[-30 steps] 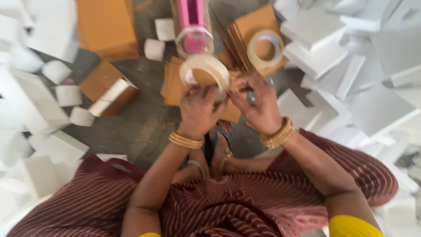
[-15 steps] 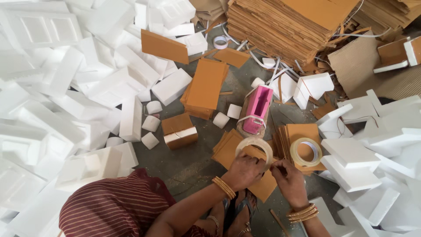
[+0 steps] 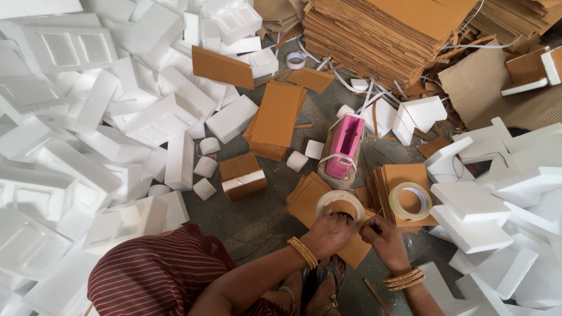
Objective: The person handles a roll of adhesive tape, turning it over to find the edge and peeling back a strip by hand.
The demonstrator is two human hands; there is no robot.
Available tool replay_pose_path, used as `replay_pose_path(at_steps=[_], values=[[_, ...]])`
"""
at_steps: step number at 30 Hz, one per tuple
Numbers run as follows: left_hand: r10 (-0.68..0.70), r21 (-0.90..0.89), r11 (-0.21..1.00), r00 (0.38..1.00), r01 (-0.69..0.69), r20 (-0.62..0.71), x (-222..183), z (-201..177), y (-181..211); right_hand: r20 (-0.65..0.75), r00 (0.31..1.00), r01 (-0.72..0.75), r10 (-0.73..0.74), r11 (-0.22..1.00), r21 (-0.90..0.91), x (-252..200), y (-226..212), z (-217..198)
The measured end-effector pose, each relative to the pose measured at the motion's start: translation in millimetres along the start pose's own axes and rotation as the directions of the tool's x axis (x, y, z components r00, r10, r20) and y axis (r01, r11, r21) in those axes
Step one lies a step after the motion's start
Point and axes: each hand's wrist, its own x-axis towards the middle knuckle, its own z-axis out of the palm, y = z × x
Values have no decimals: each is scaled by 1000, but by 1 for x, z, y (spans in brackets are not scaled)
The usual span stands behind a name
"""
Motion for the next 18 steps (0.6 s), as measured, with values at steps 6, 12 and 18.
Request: replay_pose_path(at_steps=[6,12,18], values=[[68,15,998,997,-68,27,-8,-6,2,-21,999,34,-36,996,-82,-4,13,7],[61,-76,995,992,-70,-112,-8,-19,-3,-25,981,195,-194,981,9,-13,-14,6],[3,-134,991,983,-28,-181,1,-50,0,-162,938,300,-307,952,-67,-37,-71,-1]])
